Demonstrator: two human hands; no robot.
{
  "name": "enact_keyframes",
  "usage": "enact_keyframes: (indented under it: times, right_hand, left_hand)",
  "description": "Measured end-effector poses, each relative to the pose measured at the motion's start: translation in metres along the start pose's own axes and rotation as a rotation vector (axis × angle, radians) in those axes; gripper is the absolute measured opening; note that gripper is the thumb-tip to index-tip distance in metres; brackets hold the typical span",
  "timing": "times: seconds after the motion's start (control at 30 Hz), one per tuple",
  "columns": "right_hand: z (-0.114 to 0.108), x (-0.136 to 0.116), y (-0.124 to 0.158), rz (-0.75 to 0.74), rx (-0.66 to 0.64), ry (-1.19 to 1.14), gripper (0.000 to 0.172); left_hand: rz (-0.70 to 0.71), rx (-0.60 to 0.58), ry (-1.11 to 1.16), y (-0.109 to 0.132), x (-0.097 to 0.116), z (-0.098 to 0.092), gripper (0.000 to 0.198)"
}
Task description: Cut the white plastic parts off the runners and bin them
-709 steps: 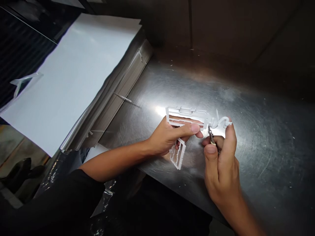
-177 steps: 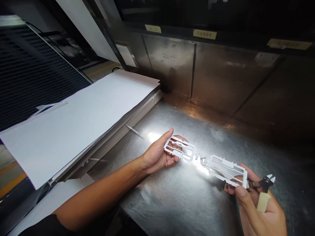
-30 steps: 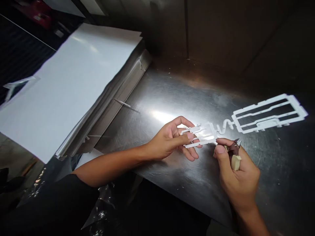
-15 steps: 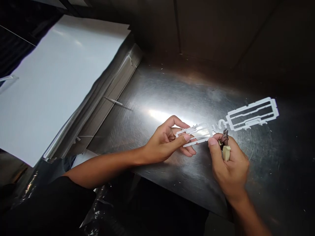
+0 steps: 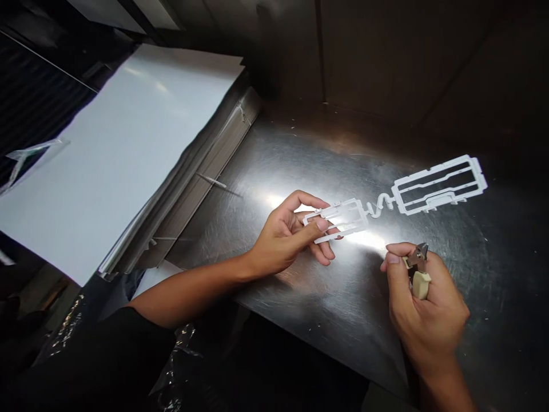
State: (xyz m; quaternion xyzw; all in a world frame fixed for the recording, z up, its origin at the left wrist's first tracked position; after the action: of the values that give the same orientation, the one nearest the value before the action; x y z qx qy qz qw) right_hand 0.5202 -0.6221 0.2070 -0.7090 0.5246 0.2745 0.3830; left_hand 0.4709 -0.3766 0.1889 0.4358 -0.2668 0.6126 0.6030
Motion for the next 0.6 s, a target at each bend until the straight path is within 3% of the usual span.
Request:
enact_keyframes:
  times: [0.1, 0.17, 0.27, 0.33, 0.6]
  right_hand:
    - [0.0, 0.01, -0.002, -0.05, -0.077, 0.055, 0.058]
    - [0.003, 0.016, -0.004, -0.092, -0.178, 0.009, 0.064]
    - [0.009, 0.021, -0.003, -0.057, -0.318, -0.111, 0.049]
    - [0.01, 0.019, -0.002, -0.05, -0.346, -0.144, 0.042]
    - [0.015, 0.006, -0.002, -0.109, -0.38, -0.141, 0.041]
  left_hand:
    - [0.097, -0.033, 0.009, -0.003, 0.001, -0.004, 0.052]
    - [0.128, -0.027, -0.008, -0.004, 0.001, -0.006, 0.048]
    - [0.163, -0.03, -0.04, -0.004, 0.003, -0.006, 0.044]
    - [0.195, -0.045, -0.065, -0.003, 0.004, -0.005, 0.042]
    - [0.287, -0.054, -0.136, 0.0, 0.005, -0.002, 0.035]
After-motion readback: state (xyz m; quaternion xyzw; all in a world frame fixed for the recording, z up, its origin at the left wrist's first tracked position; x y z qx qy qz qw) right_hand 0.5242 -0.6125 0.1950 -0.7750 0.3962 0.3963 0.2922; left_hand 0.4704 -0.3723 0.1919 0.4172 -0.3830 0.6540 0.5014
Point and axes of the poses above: each hand's wrist, its own y-axis away from the middle knuckle, its own z-axis out of the palm, x = y × z, the point moved 4 cm from there along -y, towards the middle knuckle, and after that the axes turned 3 degrees about x, right-handed, at the moved point
